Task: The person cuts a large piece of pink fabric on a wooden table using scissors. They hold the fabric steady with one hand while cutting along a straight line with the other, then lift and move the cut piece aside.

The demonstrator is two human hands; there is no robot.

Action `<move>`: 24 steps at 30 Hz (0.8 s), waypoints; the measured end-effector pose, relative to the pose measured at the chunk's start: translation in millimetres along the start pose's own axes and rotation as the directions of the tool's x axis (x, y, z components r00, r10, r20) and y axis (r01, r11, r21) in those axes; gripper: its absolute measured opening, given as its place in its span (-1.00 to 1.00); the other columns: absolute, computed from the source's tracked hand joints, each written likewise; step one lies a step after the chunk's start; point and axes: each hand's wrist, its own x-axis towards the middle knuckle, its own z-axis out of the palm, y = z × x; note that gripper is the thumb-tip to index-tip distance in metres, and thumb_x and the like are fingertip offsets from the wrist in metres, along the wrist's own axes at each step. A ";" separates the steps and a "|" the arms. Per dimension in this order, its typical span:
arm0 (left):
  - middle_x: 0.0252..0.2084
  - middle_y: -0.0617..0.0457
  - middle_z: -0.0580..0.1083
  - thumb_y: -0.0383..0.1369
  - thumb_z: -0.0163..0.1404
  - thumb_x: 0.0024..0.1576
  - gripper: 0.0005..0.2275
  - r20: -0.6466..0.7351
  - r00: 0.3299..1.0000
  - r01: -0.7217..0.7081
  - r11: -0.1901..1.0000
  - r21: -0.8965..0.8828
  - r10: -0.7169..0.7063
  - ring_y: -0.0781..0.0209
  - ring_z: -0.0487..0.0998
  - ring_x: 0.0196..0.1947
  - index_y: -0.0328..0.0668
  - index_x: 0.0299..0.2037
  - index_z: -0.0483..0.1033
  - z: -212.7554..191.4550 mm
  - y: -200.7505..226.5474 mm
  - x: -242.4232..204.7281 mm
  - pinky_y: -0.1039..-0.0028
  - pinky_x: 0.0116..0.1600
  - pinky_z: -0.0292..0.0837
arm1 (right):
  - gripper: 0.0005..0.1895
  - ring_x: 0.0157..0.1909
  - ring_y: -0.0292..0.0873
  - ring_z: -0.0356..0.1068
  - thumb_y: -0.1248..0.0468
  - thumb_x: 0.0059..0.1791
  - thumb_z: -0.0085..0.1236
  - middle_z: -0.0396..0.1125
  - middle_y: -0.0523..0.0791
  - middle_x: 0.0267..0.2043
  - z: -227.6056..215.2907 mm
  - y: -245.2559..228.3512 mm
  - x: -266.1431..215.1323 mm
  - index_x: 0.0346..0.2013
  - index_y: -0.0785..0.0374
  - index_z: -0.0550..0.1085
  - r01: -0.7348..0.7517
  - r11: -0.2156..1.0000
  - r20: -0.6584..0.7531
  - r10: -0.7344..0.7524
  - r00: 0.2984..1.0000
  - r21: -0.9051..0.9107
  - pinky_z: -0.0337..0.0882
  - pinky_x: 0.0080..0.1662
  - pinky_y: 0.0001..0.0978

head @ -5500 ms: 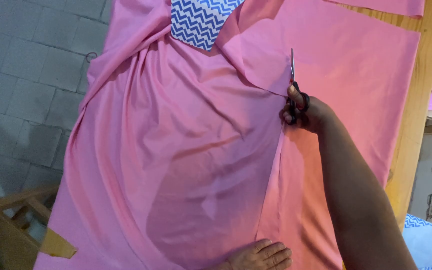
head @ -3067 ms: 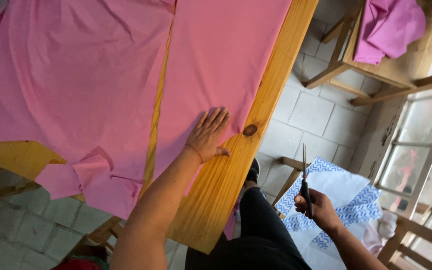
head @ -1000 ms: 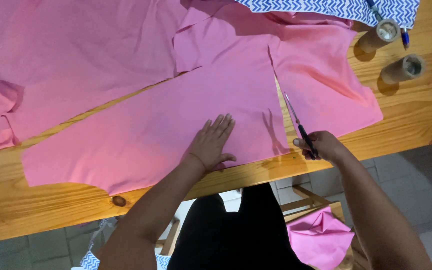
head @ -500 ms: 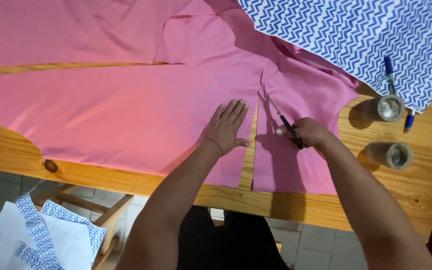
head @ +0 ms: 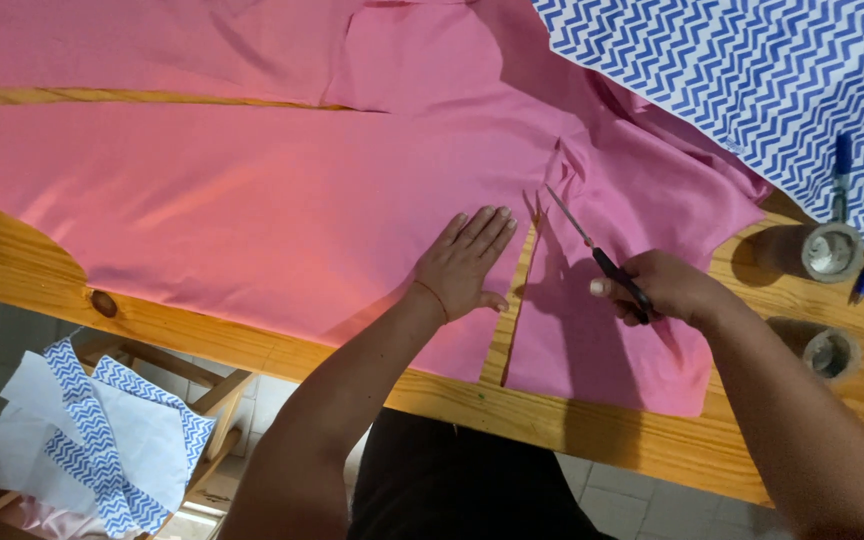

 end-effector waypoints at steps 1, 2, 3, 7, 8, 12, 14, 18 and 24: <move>0.97 -0.02 -0.18 0.68 -0.15 0.05 0.32 0.008 1.000 0.000 1.000 0.000 0.000 -0.03 -0.25 0.94 0.00 0.92 -0.21 -6.1 -0.8 -3.2 -0.06 0.91 -0.43 | -0.38 -0.49 0.09 0.66 -0.08 0.00 0.67 0.57 0.21 -0.49 10.5 14.8 5.1 -0.28 0.52 0.67 -0.002 1.000 0.006 0.002 1.000 0.005 0.43 -0.47 -0.31; 0.97 -0.01 -0.18 0.65 -0.11 0.11 0.29 0.006 1.000 -0.001 1.000 0.011 0.001 -0.02 -0.24 0.94 0.00 0.92 -0.22 -11.2 1.2 -3.7 -0.04 0.90 -0.42 | -0.36 -0.49 0.11 0.66 -0.11 0.03 0.62 0.58 0.22 -0.48 20.0 32.8 6.7 -0.27 0.53 0.67 -0.015 0.997 0.027 0.013 1.000 0.079 0.45 -0.48 -0.29; 0.97 0.00 -0.18 0.62 -0.07 0.17 0.25 0.003 1.000 -0.003 1.000 0.022 0.003 0.00 -0.23 0.94 0.01 0.93 -0.23 -15.9 3.4 -3.6 -0.01 0.89 -0.41 | -0.34 -0.50 0.13 0.67 -0.14 0.07 0.58 0.59 0.22 -0.47 29.4 51.2 8.4 -0.26 0.53 0.68 -0.028 0.988 0.047 0.021 0.999 0.153 0.48 -0.50 -0.27; 0.96 -0.05 -0.16 0.59 0.00 0.17 0.26 0.040 0.999 -0.024 0.999 0.021 0.023 -0.04 -0.21 0.93 -0.03 0.92 -0.22 -20.2 -1.4 1.2 -0.04 0.90 -0.37 | -0.34 -0.53 0.11 0.66 -0.16 0.11 0.53 0.58 0.17 -0.47 96.7 94.0 0.9 -0.27 0.50 0.67 -0.050 0.949 0.080 0.026 0.996 0.310 0.50 -0.52 -0.26; 0.97 -0.02 -0.18 0.58 0.03 0.16 0.27 0.049 0.999 0.010 1.000 0.019 -0.011 -0.03 -0.24 0.93 -0.01 0.92 -0.23 -17.2 -3.2 1.7 -0.03 0.90 -0.40 | -0.34 -0.53 0.11 0.66 -0.15 0.12 0.53 0.57 0.19 -0.47 115.6 102.4 1.5 -0.26 0.51 0.65 -0.051 0.916 0.067 0.027 0.997 0.397 0.51 -0.54 -0.26; 0.97 0.03 -0.18 0.54 0.06 0.19 0.23 0.050 0.998 0.026 0.999 0.032 -0.027 0.02 -0.27 0.93 0.03 0.92 -0.22 -18.6 -4.7 -0.5 0.02 0.89 -0.52 | -0.33 -0.50 0.13 0.69 -0.17 0.12 0.55 0.58 0.21 -0.45 163.8 103.4 4.5 -0.25 0.48 0.62 -0.002 0.829 0.027 -0.015 1.000 0.559 0.56 -0.56 -0.22; 0.97 0.03 -0.18 0.48 0.06 0.24 0.18 0.041 0.999 0.006 1.000 -0.004 -0.006 0.01 -0.25 0.93 0.03 0.92 -0.21 -19.8 -7.6 -4.4 0.00 0.89 -0.47 | -0.33 -0.51 0.12 0.69 -0.18 0.11 0.56 0.58 0.19 -0.47 174.7 91.1 3.3 -0.27 0.46 0.61 0.014 0.820 -0.004 -0.015 1.000 0.573 0.57 -0.54 -0.24; 0.96 0.00 -0.12 0.37 0.07 0.32 0.08 0.016 0.999 -0.033 0.999 0.001 0.033 -0.02 -0.15 0.92 0.02 0.91 -0.15 -29.5 -12.7 -23.9 -0.04 0.89 -0.32 | -0.31 -0.49 0.09 0.70 -0.22 0.13 0.54 0.57 0.17 -0.47 191.0 81.0 18.7 -0.29 0.44 0.60 0.080 0.803 -0.080 -0.040 0.996 0.591 0.59 -0.51 -0.27; 0.96 0.03 -0.09 0.55 -0.05 0.15 0.19 0.061 0.986 -0.158 0.987 0.037 0.156 0.01 -0.20 0.92 0.05 0.91 -0.13 -5.1 -22.1 -66.8 -0.04 0.89 -0.43 | -0.35 -0.52 0.03 0.66 -0.14 0.14 0.58 0.55 0.15 -0.50 198.0 37.1 6.9 -0.28 0.50 0.64 0.129 0.773 -0.160 -0.036 0.986 0.621 0.55 -0.51 -0.32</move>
